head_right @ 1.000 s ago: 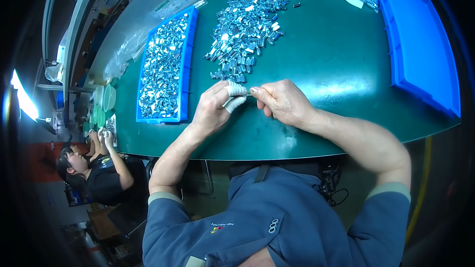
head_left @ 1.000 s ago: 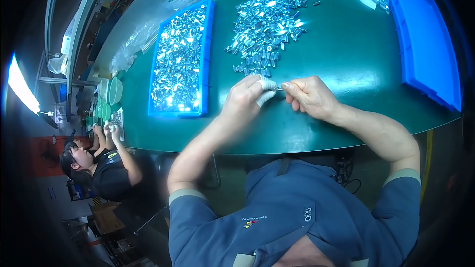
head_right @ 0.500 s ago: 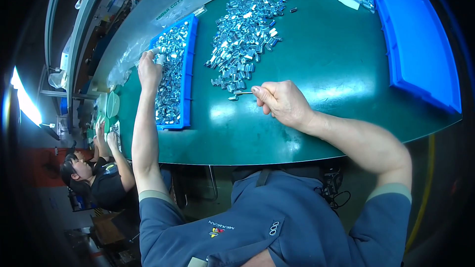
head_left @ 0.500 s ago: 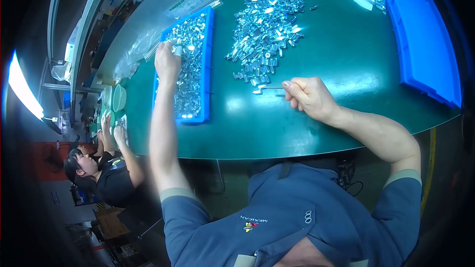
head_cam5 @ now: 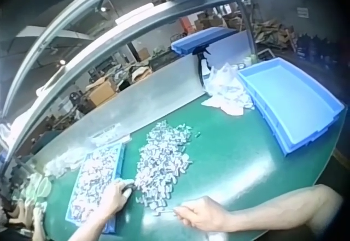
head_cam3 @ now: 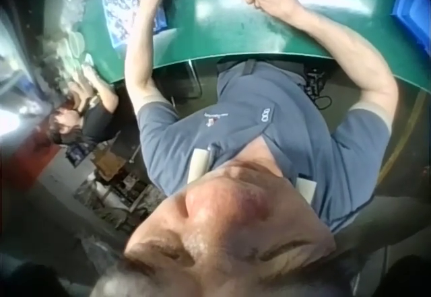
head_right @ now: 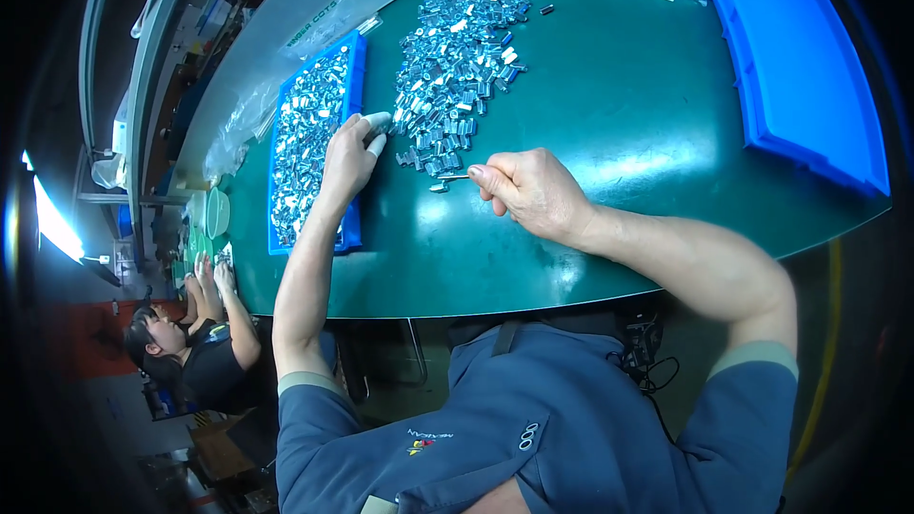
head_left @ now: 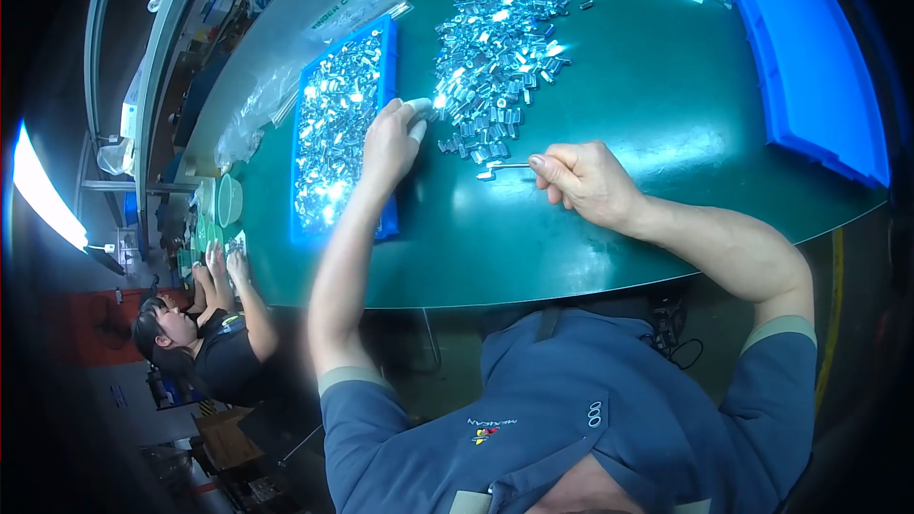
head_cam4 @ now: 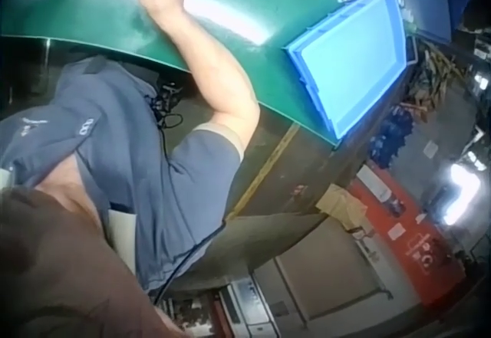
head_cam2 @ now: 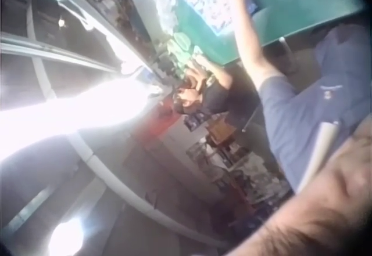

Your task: The person assembles small metal parts onto an assembly strip by hand, taking the parts from component trays and blue plastic bins and placing them on the strip with tweezers.

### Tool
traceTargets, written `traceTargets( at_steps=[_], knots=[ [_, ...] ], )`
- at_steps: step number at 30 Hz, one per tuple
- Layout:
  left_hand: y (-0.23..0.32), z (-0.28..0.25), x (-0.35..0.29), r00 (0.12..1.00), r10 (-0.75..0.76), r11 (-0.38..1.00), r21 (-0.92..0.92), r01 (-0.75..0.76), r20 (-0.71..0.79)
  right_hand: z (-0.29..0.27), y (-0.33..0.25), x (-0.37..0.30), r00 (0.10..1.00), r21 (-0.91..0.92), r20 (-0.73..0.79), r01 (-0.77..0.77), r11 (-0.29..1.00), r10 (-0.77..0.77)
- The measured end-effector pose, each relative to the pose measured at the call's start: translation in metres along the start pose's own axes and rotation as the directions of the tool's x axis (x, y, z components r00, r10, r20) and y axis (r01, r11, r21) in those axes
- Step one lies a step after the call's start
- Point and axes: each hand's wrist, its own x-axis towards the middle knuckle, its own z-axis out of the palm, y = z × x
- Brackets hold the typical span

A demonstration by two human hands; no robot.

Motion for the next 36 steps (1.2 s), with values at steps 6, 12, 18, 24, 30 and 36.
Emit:
traceTargets(
  at_steps=[6, 12, 18, 24, 30, 36],
  knots=[
    [0.038, 0.013, -0.038, 0.949, -0.240, 0.431, -0.854, 0.291, 0.202, 0.001, 0.004, 0.002, 0.998, -0.013, -0.025, 0.051, 0.999, -0.052],
    [0.066, 0.028, -0.060, 0.933, -0.174, 0.154, -0.927, 0.343, 0.316, 0.002, 0.002, 0.001, 0.999, -0.022, -0.026, 0.035, 0.999, -0.036],
    [0.084, 0.037, -0.061, 0.927, -0.236, 0.098, -0.941, 0.322, 0.293, 0.003, 0.000, 0.000, 0.998, -0.045, -0.036, 0.053, 0.998, -0.055],
    [0.085, 0.028, -0.061, 0.953, -0.183, 0.182, -0.945, 0.273, 0.240, 0.000, -0.001, 0.002, 0.996, -0.047, -0.053, 0.068, 0.997, -0.070],
    [0.090, 0.021, -0.067, 0.958, -0.150, 0.499, -0.818, 0.286, 0.244, -0.001, 0.000, 0.001, 1.000, -0.024, -0.008, 0.025, 0.999, -0.025],
    [0.104, 0.023, -0.069, 0.932, -0.200, 0.315, -0.880, 0.354, 0.303, 0.000, -0.002, 0.001, 0.999, -0.049, 0.036, -0.027, 0.998, 0.029]
  ],
)
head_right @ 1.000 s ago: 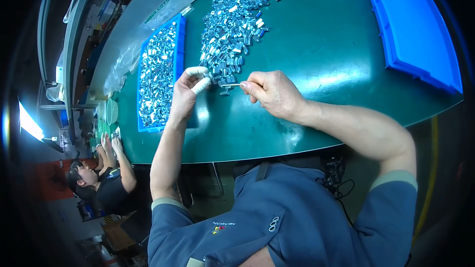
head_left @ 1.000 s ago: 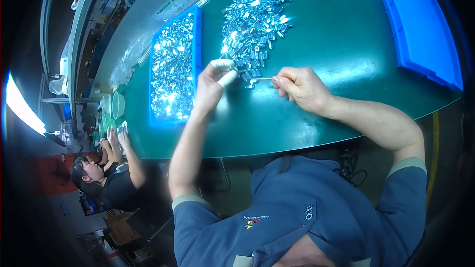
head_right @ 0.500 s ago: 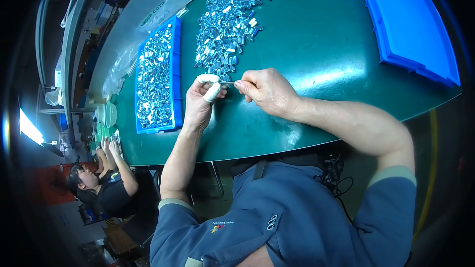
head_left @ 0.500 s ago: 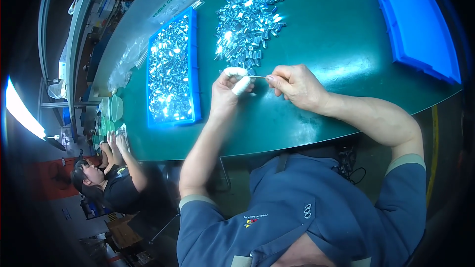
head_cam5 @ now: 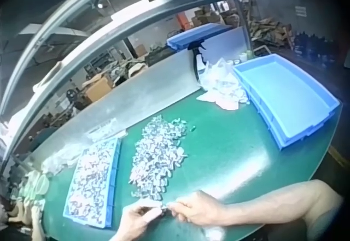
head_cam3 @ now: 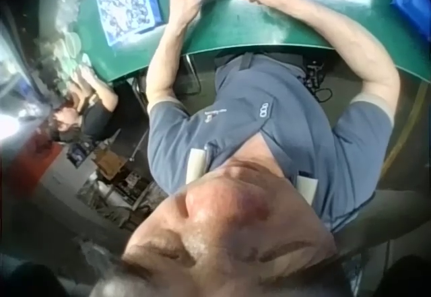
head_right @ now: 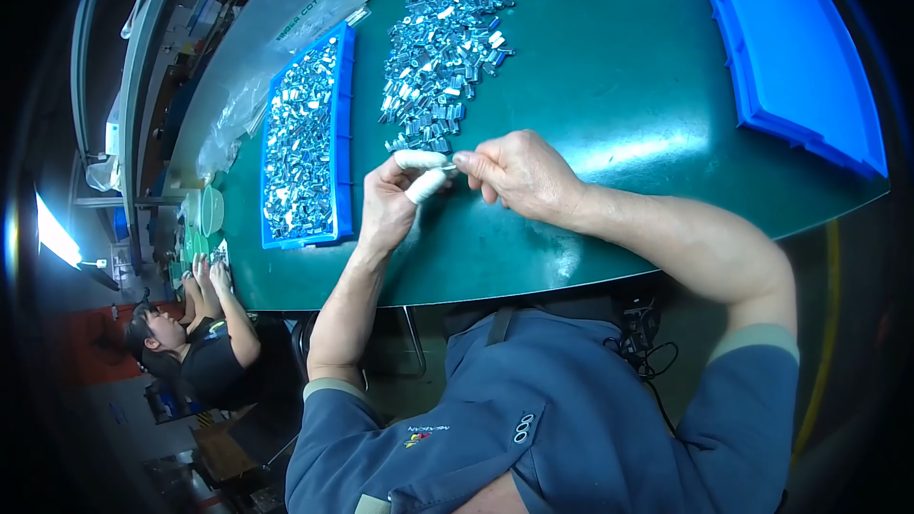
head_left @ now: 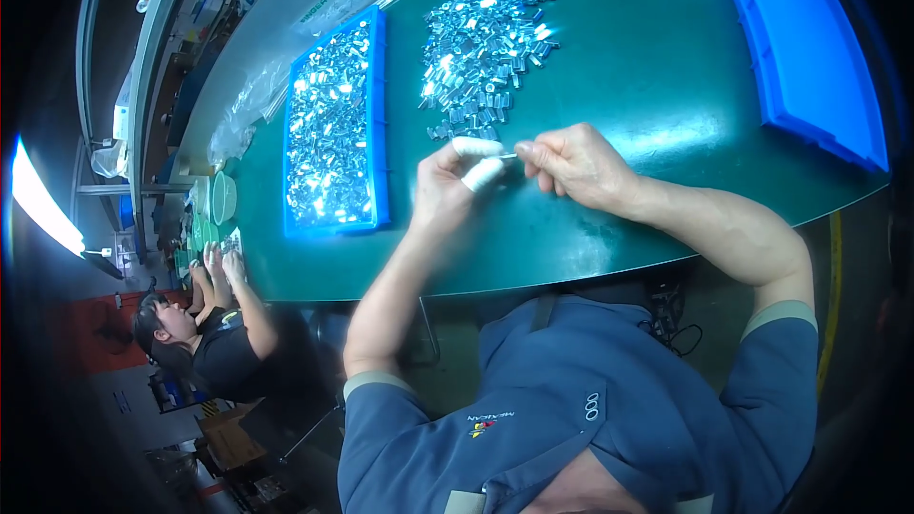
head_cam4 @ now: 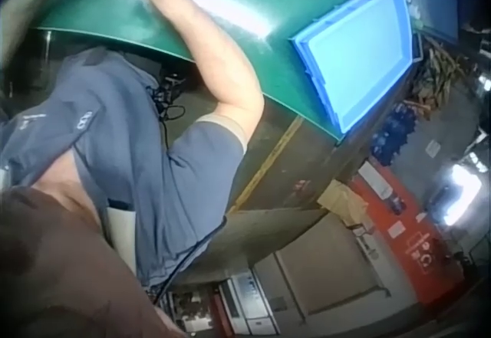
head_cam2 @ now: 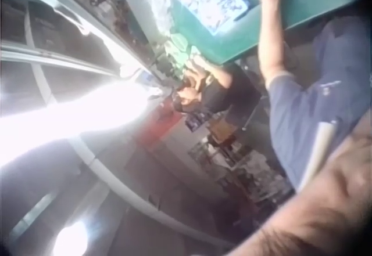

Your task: The person assembles small metal parts onto an assembly strip by hand, taking the parts from component trays and blue plastic bins and placing them on the strip with tweezers.

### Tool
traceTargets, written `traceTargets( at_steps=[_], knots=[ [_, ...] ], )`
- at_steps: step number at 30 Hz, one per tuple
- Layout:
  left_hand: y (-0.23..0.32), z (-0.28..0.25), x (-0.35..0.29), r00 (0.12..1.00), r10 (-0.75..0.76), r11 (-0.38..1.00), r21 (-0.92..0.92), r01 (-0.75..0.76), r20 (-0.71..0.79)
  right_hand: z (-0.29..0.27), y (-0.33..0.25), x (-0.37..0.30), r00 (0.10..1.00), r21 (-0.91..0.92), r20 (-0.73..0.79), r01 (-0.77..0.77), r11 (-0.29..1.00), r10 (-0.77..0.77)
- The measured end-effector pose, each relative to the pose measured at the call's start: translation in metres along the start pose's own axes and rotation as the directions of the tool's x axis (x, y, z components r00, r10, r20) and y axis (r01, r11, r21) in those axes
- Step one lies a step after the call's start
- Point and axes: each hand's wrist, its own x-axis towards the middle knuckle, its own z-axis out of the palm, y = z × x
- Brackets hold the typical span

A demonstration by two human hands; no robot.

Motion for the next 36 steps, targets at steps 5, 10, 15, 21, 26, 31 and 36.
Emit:
traceTargets(
  at_steps=[5, 10, 15, 21, 26, 31, 36],
  knots=[
    [0.005, 0.006, -0.003, 0.998, 0.060, 0.990, 0.125, -0.063, 0.024, 0.005, 0.000, -0.003, 0.999, 0.028, 0.019, -0.047, 0.998, 0.047],
    [0.026, -0.024, 0.013, 0.976, 0.215, 0.922, 0.333, -0.199, -0.014, 0.000, 0.004, -0.001, 0.991, 0.061, -0.125, 0.057, 0.996, -0.049],
    [0.033, -0.141, 0.073, 0.826, 0.447, 0.746, 0.653, -0.133, -0.342, 0.000, 0.003, 0.003, 0.994, 0.058, -0.101, 0.046, 0.997, -0.039],
    [0.038, -0.184, 0.091, 0.717, 0.634, 0.475, 0.878, -0.064, -0.290, -0.001, 0.001, 0.001, 0.997, 0.045, -0.072, 0.039, 0.998, -0.036],
    [0.014, -0.107, 0.077, 0.920, 0.392, 0.401, 0.897, -0.188, 0.018, 0.001, 0.006, 0.001, 0.994, 0.009, -0.086, 0.064, 0.998, -0.063],
    [-0.003, -0.098, 0.082, 0.914, 0.405, 0.432, 0.886, -0.166, -0.027, 0.001, 0.004, 0.002, 0.995, 0.036, -0.077, 0.067, 0.997, -0.064],
    [0.001, -0.088, 0.076, 0.920, 0.388, 0.431, 0.893, -0.129, -0.054, 0.001, 0.005, 0.001, 0.997, 0.043, -0.065, 0.049, 0.998, -0.046]
  ],
)
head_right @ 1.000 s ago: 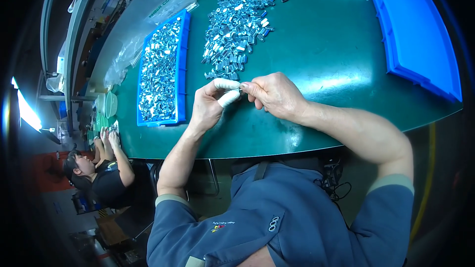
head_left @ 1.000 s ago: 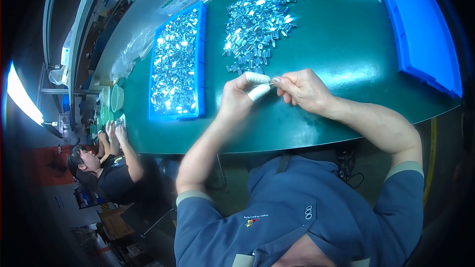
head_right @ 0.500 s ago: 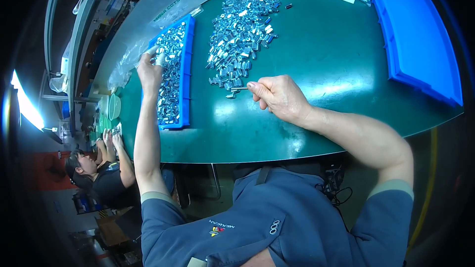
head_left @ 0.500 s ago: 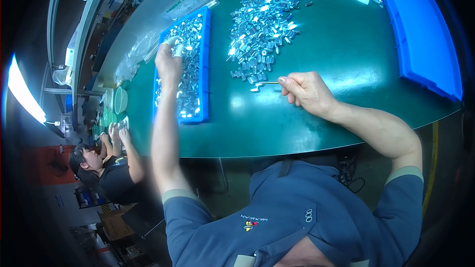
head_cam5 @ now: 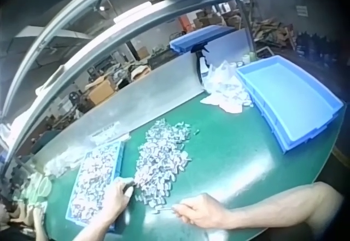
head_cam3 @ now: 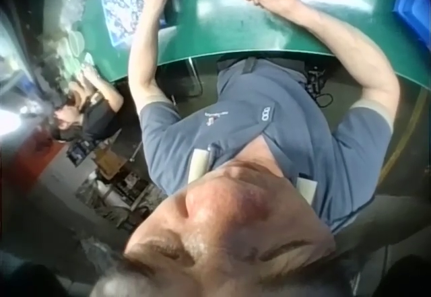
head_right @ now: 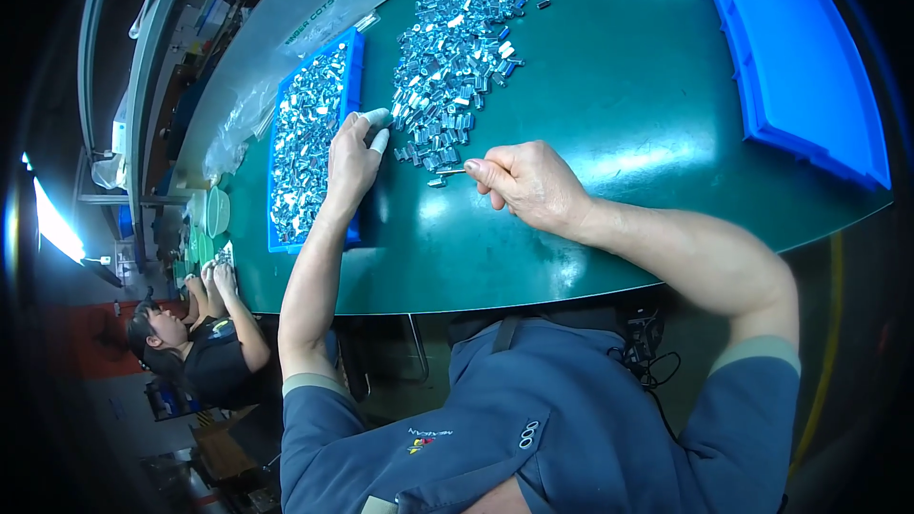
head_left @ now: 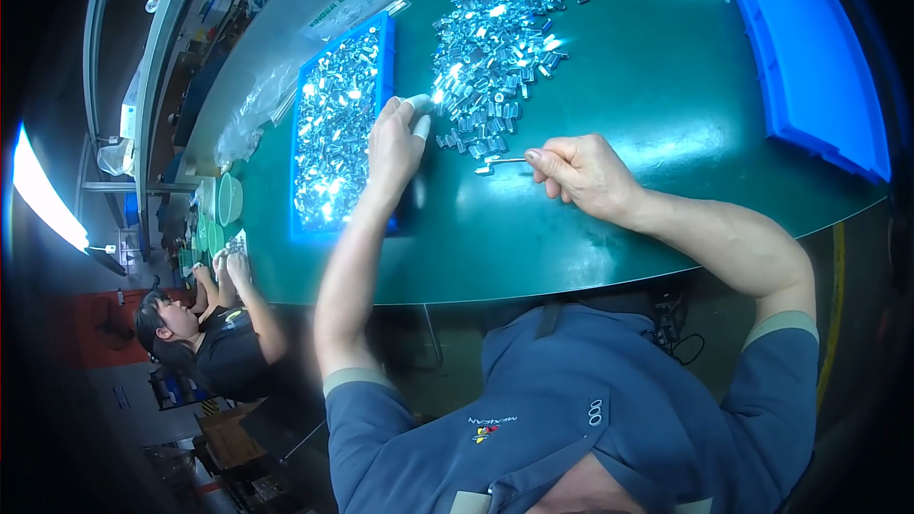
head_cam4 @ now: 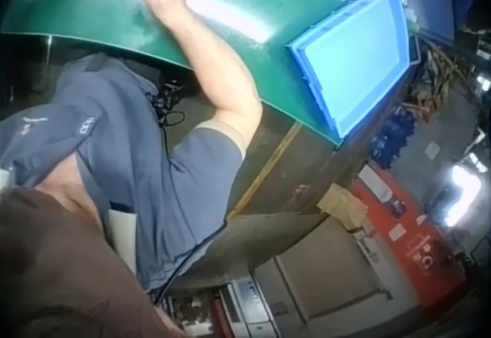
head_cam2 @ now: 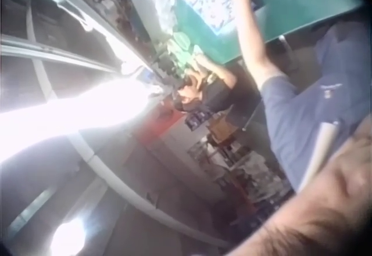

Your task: The person assembles small metal parts onto an assembly strip by hand, taking the parts from component trays and blue plastic bins and placing them on the strip with tweezers.

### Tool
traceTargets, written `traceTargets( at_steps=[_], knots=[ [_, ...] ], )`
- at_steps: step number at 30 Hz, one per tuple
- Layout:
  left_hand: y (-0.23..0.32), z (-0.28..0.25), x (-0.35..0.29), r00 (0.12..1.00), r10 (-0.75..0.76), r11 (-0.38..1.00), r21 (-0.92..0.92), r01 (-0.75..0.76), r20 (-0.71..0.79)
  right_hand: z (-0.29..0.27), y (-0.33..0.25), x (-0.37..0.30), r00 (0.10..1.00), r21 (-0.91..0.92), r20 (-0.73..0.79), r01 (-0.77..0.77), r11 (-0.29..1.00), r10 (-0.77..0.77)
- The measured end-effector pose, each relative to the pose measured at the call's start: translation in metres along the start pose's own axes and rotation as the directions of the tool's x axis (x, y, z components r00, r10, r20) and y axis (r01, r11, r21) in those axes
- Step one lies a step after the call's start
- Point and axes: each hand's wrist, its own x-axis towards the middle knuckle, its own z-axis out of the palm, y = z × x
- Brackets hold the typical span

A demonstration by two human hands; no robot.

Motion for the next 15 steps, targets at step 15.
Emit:
traceTargets(
  at_steps=[15],
  knots=[
    [0.049, 0.003, -0.045, 0.924, -0.220, 0.329, -0.868, 0.371, 0.312, 0.000, -0.005, -0.002, 1.000, 0.040, 0.006, -0.024, 0.999, 0.024]
  ],
)
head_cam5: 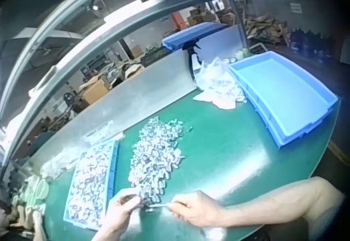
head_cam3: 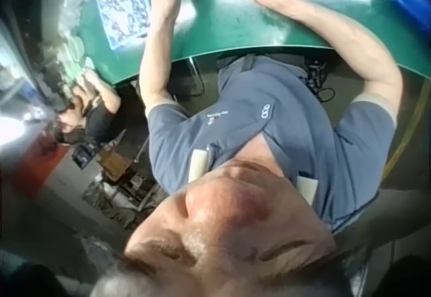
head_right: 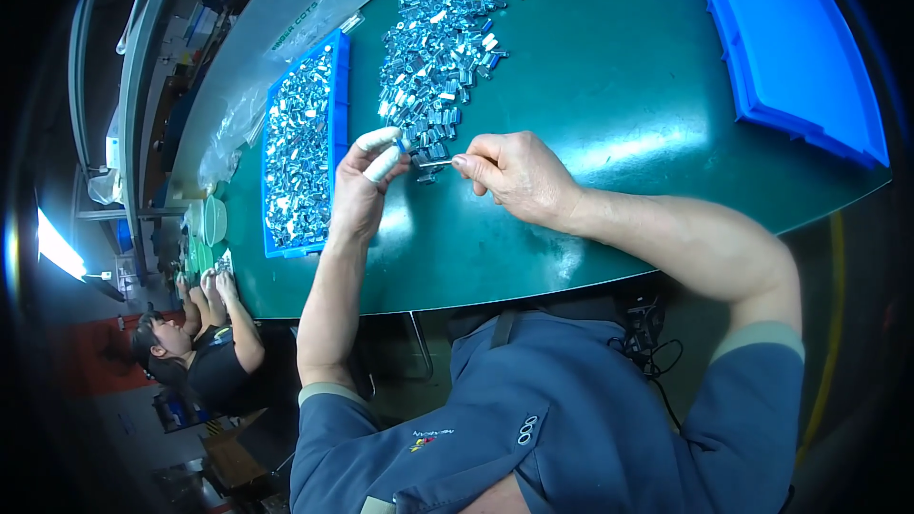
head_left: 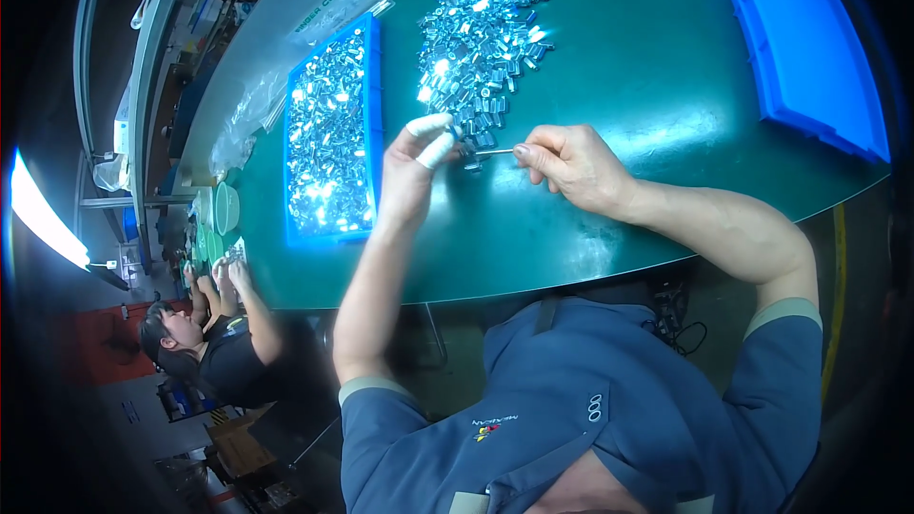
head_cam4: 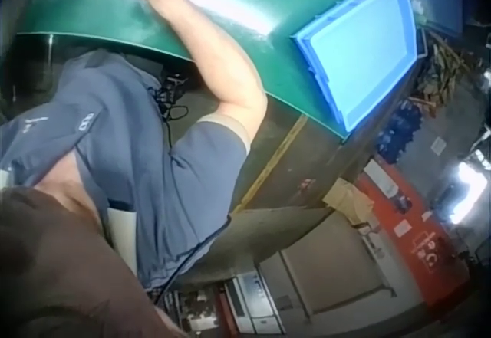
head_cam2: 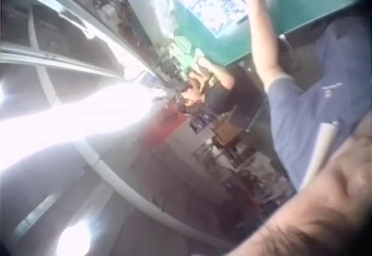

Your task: The person assembles small metal parts onto an assembly strip by hand, taking the parts from component trays and blue plastic bins and placing them on the strip with tweezers.

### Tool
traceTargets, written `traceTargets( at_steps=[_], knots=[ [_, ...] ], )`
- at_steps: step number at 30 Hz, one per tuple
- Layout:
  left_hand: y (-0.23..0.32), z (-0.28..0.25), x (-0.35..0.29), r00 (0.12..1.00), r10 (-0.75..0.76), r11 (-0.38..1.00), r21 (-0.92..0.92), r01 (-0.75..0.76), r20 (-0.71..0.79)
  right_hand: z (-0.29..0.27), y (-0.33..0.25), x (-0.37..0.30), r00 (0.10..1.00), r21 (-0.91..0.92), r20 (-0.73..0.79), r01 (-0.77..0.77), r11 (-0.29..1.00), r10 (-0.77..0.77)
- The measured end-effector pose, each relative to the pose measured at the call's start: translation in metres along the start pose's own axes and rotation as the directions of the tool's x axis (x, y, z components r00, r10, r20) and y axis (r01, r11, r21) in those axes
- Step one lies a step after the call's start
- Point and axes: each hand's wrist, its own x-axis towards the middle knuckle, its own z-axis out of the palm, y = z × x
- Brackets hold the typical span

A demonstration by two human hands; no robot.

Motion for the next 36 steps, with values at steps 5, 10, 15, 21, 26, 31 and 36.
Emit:
traceTargets(
  at_steps=[5, 10, 15, 21, 26, 31, 36],
  knots=[
    [-0.006, 0.022, -0.017, 0.997, -0.037, 0.962, -0.270, 0.053, 0.064, -0.002, 0.002, 0.002, 0.999, -0.012, -0.031, 0.020, 1.000, -0.020],
    [-0.006, 0.036, -0.027, 0.998, -0.024, 0.988, -0.154, 0.032, 0.051, -0.002, 0.001, 0.000, 0.999, 0.006, -0.034, 0.033, 0.999, -0.033],
    [-0.006, 0.048, -0.032, 0.998, 0.022, 0.993, -0.115, -0.016, 0.051, -0.003, -0.002, 0.002, 0.999, -0.012, 0.033, -0.035, 0.999, 0.035],
    [-0.005, 0.047, -0.029, 0.993, 0.024, 0.999, -0.042, -0.020, 0.115, 0.002, 0.007, 0.001, 0.999, 0.007, 0.030, -0.012, 1.000, 0.012],
    [0.013, -0.004, 0.011, 0.960, 0.279, 0.925, 0.264, -0.273, 0.016, -0.003, 0.007, 0.004, 0.997, 0.008, -0.077, 0.028, 1.000, -0.027],
    [0.041, -0.119, 0.066, 0.814, 0.515, 0.659, 0.731, -0.177, -0.267, 0.000, 0.002, 0.001, 1.000, 0.011, -0.006, 0.002, 1.000, -0.002],
    [0.052, -0.167, 0.079, 0.754, 0.554, 0.494, 0.868, 0.045, -0.354, 0.000, -0.002, 0.001, 1.000, -0.014, -0.001, 0.009, 1.000, -0.009]
  ],
)
